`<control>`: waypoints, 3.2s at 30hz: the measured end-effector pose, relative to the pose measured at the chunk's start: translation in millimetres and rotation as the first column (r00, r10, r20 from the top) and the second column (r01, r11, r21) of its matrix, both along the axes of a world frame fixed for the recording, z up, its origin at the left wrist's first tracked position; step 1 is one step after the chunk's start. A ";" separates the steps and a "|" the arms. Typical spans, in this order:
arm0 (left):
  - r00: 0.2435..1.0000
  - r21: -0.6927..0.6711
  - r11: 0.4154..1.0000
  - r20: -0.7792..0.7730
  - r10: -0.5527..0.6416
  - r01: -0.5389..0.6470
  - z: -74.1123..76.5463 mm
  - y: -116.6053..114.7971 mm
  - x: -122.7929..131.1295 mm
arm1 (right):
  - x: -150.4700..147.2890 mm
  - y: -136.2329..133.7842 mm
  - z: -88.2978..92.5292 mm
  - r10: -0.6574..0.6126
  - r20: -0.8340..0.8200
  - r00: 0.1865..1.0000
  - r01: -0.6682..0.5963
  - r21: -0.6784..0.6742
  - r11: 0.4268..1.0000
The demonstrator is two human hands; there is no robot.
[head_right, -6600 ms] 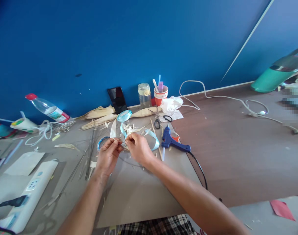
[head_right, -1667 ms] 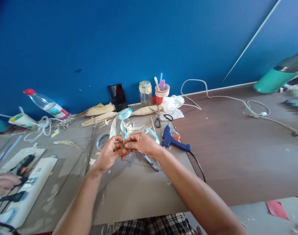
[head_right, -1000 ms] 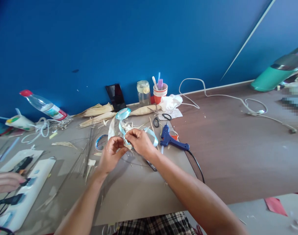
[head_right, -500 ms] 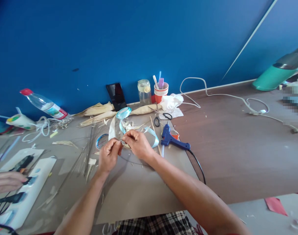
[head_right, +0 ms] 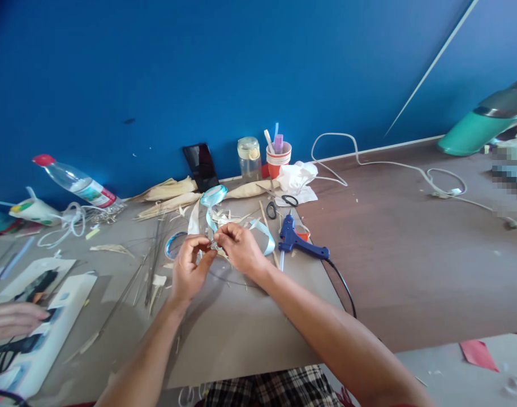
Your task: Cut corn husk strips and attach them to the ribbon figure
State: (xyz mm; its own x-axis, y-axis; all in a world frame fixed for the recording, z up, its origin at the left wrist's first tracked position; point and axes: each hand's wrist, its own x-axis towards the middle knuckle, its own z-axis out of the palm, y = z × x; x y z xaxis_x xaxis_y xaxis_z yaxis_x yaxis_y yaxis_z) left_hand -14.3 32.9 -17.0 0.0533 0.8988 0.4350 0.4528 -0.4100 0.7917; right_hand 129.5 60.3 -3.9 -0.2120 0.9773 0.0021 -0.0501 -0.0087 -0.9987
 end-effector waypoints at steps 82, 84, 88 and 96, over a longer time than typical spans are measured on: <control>0.854 -0.210 0.835 -0.245 0.459 -0.509 -20.7 39.9 -65.4 | 19.6 12.4 -5.7 -0.429 0.398 0.811 0.184 0.522 0.833; 0.853 -0.201 0.835 -0.231 0.468 -0.513 -17.1 38.8 -64.1 | 20.1 12.8 -5.4 -0.435 0.384 0.814 0.195 0.524 0.829; 0.842 -0.167 0.831 -0.215 0.495 -0.531 -11.6 36.7 -62.1 | 21.2 13.8 -5.3 -0.452 0.367 0.813 0.222 0.522 0.824; 0.803 -0.142 0.832 -0.390 0.450 -0.536 -13.8 35.3 -62.4 | 23.8 15.4 -5.6 -0.478 0.367 0.798 0.257 0.510 0.821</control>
State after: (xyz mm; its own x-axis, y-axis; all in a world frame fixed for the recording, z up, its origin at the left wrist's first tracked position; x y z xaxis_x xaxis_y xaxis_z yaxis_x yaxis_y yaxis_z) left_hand -76.7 68.2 -30.8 -0.3250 0.9127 0.2475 0.7901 0.1182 0.6015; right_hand 153.3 75.7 -9.5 0.0810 0.9030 0.4218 0.5017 0.3287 -0.8002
